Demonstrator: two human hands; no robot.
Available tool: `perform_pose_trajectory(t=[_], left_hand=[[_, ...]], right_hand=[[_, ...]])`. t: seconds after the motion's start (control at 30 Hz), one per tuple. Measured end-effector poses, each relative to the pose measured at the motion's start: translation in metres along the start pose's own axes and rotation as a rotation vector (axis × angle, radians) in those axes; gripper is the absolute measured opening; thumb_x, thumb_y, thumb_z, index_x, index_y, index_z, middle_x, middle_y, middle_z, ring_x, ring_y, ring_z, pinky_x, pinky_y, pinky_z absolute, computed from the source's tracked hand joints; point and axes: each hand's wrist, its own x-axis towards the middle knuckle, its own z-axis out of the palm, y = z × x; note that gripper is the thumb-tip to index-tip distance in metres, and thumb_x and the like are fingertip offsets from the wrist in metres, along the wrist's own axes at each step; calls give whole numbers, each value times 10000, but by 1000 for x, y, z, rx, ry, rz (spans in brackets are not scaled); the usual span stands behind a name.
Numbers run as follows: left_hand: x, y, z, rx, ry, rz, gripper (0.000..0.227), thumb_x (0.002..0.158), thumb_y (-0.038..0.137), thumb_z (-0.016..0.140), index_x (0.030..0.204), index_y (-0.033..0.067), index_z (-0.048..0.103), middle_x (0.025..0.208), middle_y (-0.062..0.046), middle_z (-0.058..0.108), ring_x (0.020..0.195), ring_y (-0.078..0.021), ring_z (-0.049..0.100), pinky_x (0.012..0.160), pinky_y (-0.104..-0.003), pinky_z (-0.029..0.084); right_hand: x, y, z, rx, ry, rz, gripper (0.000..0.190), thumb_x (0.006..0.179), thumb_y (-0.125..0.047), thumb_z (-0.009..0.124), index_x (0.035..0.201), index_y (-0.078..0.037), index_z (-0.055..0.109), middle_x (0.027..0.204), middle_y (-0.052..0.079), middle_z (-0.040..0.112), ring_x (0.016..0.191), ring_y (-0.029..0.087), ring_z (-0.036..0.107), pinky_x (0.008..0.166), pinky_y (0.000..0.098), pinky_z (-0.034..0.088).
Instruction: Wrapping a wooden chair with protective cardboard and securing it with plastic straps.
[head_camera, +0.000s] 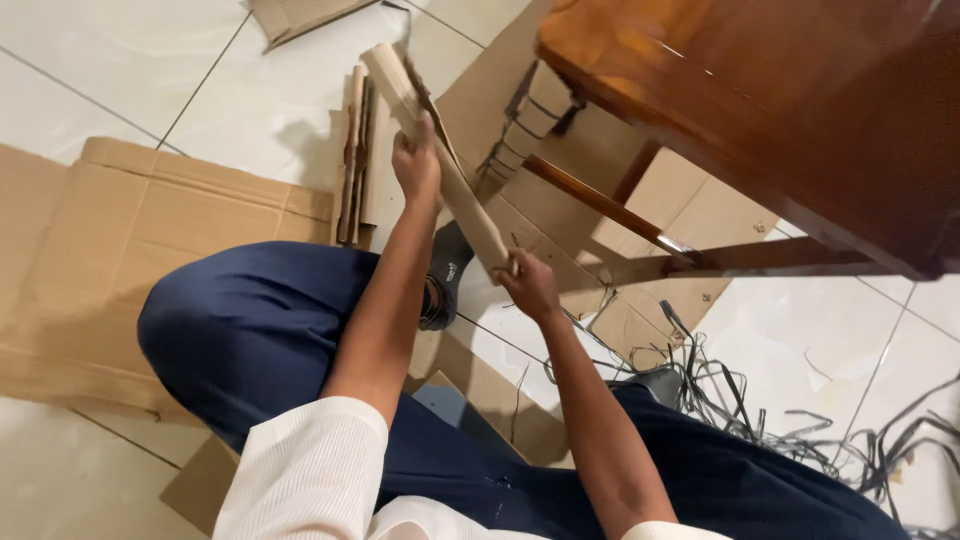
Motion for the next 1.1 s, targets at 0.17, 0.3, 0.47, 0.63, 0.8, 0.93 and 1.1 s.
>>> perform_pose_trajectory(t=[0.17, 0.3, 0.47, 0.63, 0.8, 0.93, 1.1], left_hand=[[57, -100, -37, 260, 268, 72, 435, 1086, 427, 485, 1254, 60, 649, 1168, -130, 672, 1057, -328, 657, 931, -456, 514], [28, -63, -69, 662, 418, -222, 355, 1033, 306, 473, 1303, 130, 622, 1516, -109, 479, 1382, -336, 456, 1067, -525, 427], [27, -49, -80, 885, 245, -497, 437, 1021, 293, 521, 1399, 77, 561, 1704, -101, 104, 1563, -360, 92, 1165, -638, 259], [21, -58, -76, 891, 254, -540, 589, 953, 299, 634, 1445, 10, 486, 1695, -149, 30, 1559, -356, 55, 1178, -626, 212], [13, -74, -71, 986, 398, -296, 433, 961, 254, 702, 1323, 22, 654, 1602, -103, 363, 1428, -367, 416, 1196, -513, 380], [1, -34, -73, 899, 428, -424, 341, 889, 229, 706, 1172, 42, 669, 1647, -39, 216, 1345, -367, 400, 1056, -517, 436], [83, -168, -76, 763, 509, -470, 497, 897, 143, 650, 1345, -32, 527, 1598, -114, 264, 1257, -452, 489, 993, -560, 482]], right_hand=[[5, -48, 21, 546, -42, 37, 370, 994, -229, 699, 1309, -39, 657, 1037, 102, 780, 874, 168, 766, 718, 318, 609], [3, -100, 15, 713, -172, 86, 439, 984, -139, 642, 1403, -48, 549, 1053, 65, 754, 871, 109, 736, 678, 279, 578], [-3, -92, 24, 603, -151, -12, 403, 992, -154, 673, 1364, -10, 617, 1011, 84, 780, 845, 109, 723, 698, 267, 559], [-2, -81, 21, 498, -123, 64, 379, 988, -210, 685, 1322, -31, 659, 908, 75, 778, 802, 106, 733, 653, 265, 548], [-2, -64, 23, 568, -100, 146, 352, 982, -235, 680, 1280, -47, 674, 909, 67, 769, 797, 108, 733, 629, 262, 527], [-2, -69, 15, 539, -92, 167, 353, 975, -246, 671, 1271, -56, 697, 900, 72, 766, 797, 112, 741, 622, 267, 526], [-3, -67, 16, 523, -91, 186, 371, 967, -272, 675, 1268, -55, 693, 920, 67, 770, 815, 118, 751, 633, 274, 528]])
